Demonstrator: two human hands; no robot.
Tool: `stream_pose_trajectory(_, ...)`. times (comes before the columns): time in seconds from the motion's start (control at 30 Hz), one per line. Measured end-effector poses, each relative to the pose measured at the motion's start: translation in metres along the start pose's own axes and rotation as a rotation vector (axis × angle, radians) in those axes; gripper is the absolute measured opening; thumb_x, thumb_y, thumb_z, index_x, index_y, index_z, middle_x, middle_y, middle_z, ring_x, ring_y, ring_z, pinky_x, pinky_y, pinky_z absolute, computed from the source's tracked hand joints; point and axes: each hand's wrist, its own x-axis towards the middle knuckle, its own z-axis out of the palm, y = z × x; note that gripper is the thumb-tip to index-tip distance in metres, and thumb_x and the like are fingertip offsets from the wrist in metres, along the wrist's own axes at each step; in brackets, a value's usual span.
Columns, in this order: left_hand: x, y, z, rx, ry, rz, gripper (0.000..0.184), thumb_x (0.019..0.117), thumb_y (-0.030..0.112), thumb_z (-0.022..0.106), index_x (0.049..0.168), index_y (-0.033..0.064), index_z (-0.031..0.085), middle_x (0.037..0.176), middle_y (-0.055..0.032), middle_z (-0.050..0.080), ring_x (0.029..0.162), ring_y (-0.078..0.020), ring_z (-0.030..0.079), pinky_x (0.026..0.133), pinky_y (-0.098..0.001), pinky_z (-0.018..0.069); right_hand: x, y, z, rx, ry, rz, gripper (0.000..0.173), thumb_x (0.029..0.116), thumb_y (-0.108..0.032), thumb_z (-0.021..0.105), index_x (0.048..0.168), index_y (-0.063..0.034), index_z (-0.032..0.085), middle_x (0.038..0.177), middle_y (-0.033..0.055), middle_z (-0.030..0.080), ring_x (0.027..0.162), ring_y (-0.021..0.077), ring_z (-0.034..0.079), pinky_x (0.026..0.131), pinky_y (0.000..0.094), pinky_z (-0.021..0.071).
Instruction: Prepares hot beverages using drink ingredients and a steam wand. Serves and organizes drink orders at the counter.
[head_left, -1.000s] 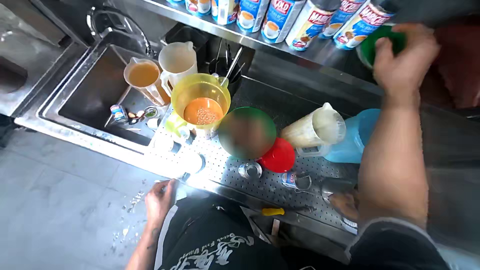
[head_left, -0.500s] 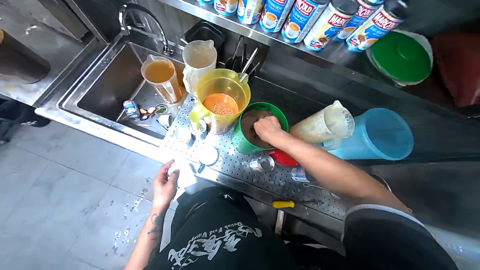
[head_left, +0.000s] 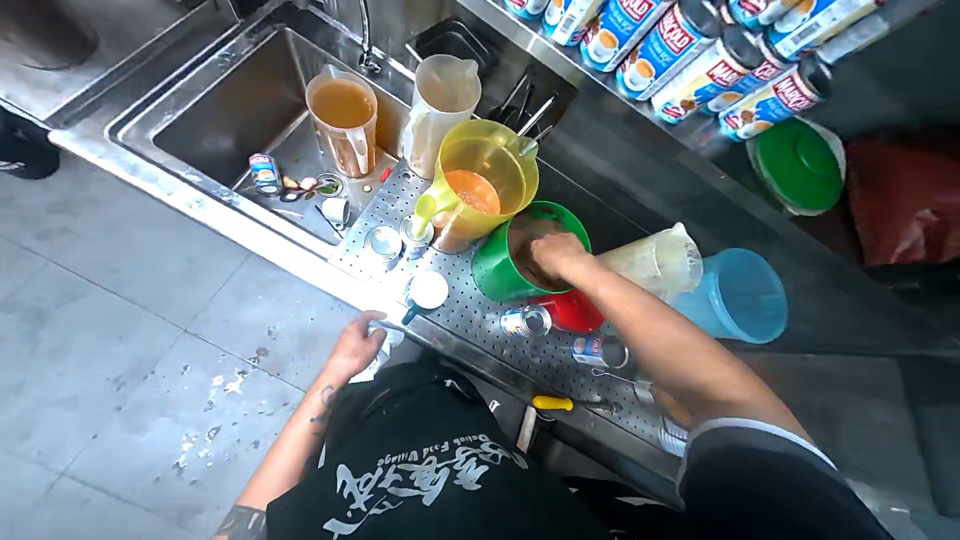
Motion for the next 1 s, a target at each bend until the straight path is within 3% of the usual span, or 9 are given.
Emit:
stream_pose_trajectory(0.1, 0.008, 0.014, 0.010, -0.014, -0.077, 0.015, 0.041, 0.1023, 0.031, 0.051, 0.138, 0.0145, 0.061, 0.101, -0.0136, 0.070, 0.082, -0.0218, 0.066, 0.080, -0.0467, 0.0549, 0.012, -0.005, -0.001, 0.045, 0.008, -0.115, 0.019, 0.0853, -0.015, 0.074, 0.098, -0.0014, 0.070, 0.103, 0.0219, 0.070, 0.100, 0.0436, 0.067, 0.081, 0.0673, 0.0513)
stream_pose_trajectory(0.2, 0.016, 0.026, 0.021, -0.059, -0.119, 0.021, 0.044, 0.1070, 0.042, 0.050, 0.139, 0.0132, 0.060, 0.114, -0.0122, 0.069, 0.095, -0.0199, 0.066, 0.089, -0.0439, 0.0539, 0.022, 0.003, -0.007, 0.188, 0.018, -0.177, 0.013, 0.0892, -0.018, 0.070, 0.089, -0.0046, 0.070, 0.093, 0.0198, 0.070, 0.093, 0.0411, 0.068, 0.076, 0.0665, 0.0516)
stream_pose_trajectory(0.27, 0.022, 0.031, 0.028, -0.066, -0.115, 0.019, 0.044, 0.1076, 0.043, 0.049, 0.136, 0.0109, 0.061, 0.116, -0.0136, 0.069, 0.100, -0.0215, 0.066, 0.092, -0.0452, 0.0533, 0.028, 0.017, -0.008, 0.388, 0.045, -0.242, 0.014, 0.0916, -0.019, 0.071, 0.087, -0.0065, 0.075, 0.088, 0.0159, 0.071, 0.087, 0.0353, 0.069, 0.078, 0.0638, 0.0529)
stream_pose_trajectory(0.37, 0.036, 0.027, 0.038, -0.070, -0.123, 0.026, 0.042, 0.1083, 0.043, 0.046, 0.121, 0.0086, 0.066, 0.103, -0.0107, 0.067, 0.091, -0.0190, 0.063, 0.086, -0.0437, 0.0523, 0.025, 0.037, -0.005, 0.685, 0.090, -0.292, 0.014, 0.0937, -0.020, 0.072, 0.092, -0.0085, 0.079, 0.086, 0.0094, 0.075, 0.082, 0.0244, 0.071, 0.083, 0.0537, 0.0565)
stream_pose_trajectory(0.5, 0.041, 0.019, 0.042, -0.068, -0.138, 0.103, 0.040, 0.1082, 0.043, 0.046, 0.105, 0.0099, 0.069, 0.092, -0.0032, 0.065, 0.080, -0.0123, 0.060, 0.076, -0.0371, 0.0513, -0.001, 0.066, 0.001, 0.911, 0.147, -0.250, 0.015, 0.0975, -0.020, 0.069, 0.101, -0.0086, 0.079, 0.089, 0.0075, 0.074, 0.075, 0.0186, 0.066, 0.074, 0.0445, 0.0550)
stream_pose_trajectory(0.67, 0.033, 0.030, 0.037, -0.126, -0.182, 0.162, 0.037, 0.1087, 0.039, 0.048, 0.102, 0.0096, 0.069, 0.095, -0.0005, 0.068, 0.085, -0.0084, 0.062, 0.080, -0.0317, 0.0517, -0.026, 0.096, 0.028, 1.158, 0.236, -0.188, 0.013, 0.0965, -0.017, 0.071, 0.103, -0.0081, 0.079, 0.087, 0.0056, 0.073, 0.070, 0.0137, 0.061, 0.068, 0.0362, 0.0520)
stream_pose_trajectory(0.83, 0.023, 0.074, 0.028, -0.159, -0.255, 0.241, 0.033, 0.1092, 0.035, 0.047, 0.101, 0.0106, 0.068, 0.089, 0.0032, 0.064, 0.080, -0.0053, 0.057, 0.075, -0.0270, 0.0482, -0.045, 0.102, 0.055, 1.383, 0.317, -0.173, 0.013, 0.0968, -0.014, 0.071, 0.105, -0.0070, 0.078, 0.079, 0.0024, 0.070, 0.056, 0.0069, 0.048, 0.052, 0.0256, 0.0412)
stream_pose_trajectory(1.0, 0.020, 0.119, 0.025, -0.138, -0.287, 0.260, 0.033, 0.1085, 0.036, 0.050, 0.100, 0.0112, 0.070, 0.087, 0.0029, 0.065, 0.077, -0.0058, 0.058, 0.073, -0.0273, 0.0491, -0.075, 0.093, 0.051, 1.450, 0.427, -0.193, 0.013, 0.0952, -0.012, 0.072, 0.106, -0.0069, 0.077, 0.080, 0.0034, 0.071, 0.060, 0.0084, 0.053, 0.055, 0.0258, 0.0443)
